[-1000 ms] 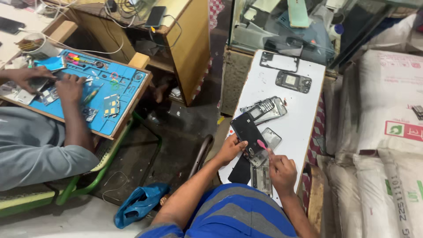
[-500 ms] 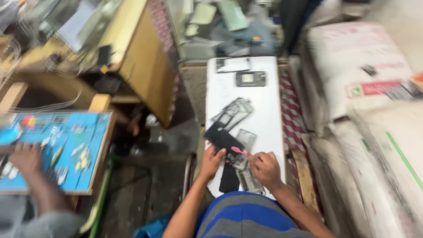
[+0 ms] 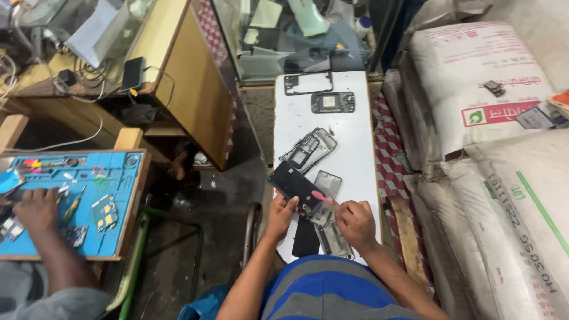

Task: The person uses a pink plastic spudger to scrape and wipe the back surface of a black smartphone. The person holds the phone with the left hand and scrapes along the edges and center of the back panel with the right hand. The phone is rotated and repositioned several times during the process.

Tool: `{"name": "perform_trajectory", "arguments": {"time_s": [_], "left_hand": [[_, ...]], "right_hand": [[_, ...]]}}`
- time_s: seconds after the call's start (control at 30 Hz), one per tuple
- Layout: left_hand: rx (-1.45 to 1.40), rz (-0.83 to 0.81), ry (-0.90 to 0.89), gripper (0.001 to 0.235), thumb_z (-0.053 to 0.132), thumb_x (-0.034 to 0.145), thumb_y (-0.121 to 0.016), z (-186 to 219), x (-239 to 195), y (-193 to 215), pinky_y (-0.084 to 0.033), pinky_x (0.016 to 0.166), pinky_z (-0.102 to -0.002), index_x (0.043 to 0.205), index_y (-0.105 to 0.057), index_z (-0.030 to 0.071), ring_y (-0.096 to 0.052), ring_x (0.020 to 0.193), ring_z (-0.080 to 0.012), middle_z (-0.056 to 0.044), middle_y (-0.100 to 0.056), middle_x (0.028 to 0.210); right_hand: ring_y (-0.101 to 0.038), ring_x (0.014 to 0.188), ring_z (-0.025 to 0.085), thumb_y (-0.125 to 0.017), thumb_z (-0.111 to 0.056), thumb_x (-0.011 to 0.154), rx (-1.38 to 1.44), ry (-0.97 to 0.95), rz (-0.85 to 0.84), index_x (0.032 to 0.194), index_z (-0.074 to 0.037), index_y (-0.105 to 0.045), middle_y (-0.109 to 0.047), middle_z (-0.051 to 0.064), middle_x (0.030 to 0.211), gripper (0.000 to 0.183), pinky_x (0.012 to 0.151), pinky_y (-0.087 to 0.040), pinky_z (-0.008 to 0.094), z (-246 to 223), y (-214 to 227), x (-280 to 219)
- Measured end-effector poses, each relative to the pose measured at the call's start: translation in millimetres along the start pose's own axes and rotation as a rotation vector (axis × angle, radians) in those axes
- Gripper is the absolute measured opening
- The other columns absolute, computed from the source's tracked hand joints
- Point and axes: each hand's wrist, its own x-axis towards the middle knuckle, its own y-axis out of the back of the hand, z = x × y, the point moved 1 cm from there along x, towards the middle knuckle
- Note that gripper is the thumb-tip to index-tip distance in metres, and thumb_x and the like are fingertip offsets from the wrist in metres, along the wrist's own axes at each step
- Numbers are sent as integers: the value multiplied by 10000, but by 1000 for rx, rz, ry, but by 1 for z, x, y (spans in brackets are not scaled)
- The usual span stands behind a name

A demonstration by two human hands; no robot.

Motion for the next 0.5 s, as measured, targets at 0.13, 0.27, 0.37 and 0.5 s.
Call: {"name": "perform_trajectory", "arguments": {"time_s": [0.13,0.27,0.37,0.5], "left_hand": [[-7,-37,-62,188,130,1023,-651,-10,-2,6,-560,668,-295,1165,-633,8,-621,765,-94,-34,-712,943],[-62,-53,-52,189,119,1016,-640,-15,2,4,-567,660,-301,1179,-613,27,-629,758,-107,-31,-677,921],[-58,-64,-72,157,94,1042,-652,-16,-1,6,-569,665,-312,1166,-607,8,-613,740,-116,-40,-646,890],[-48,-78,-39,163,91,1017,-623,-9,-4,4,-548,670,-298,1160,-606,15,-626,738,-112,-45,-706,943]], "right_hand": [[-610,787,169,-736,-117,814,64,211,-16,947,-177,-691,-670,-32,863,153,767,-398,364,0,-2,-3],[-562,690,174,-739,-55,874,17,4,49,1136,-144,-784,-631,-13,773,281,732,-396,357,-7,-4,1],[-554,685,184,-740,-61,839,21,116,-13,1199,-157,-776,-631,-7,772,375,712,-398,344,-13,-4,-2],[-554,704,169,-743,-65,891,-15,67,10,1271,-196,-744,-625,-20,776,402,744,-403,340,-14,-5,-1]]}}
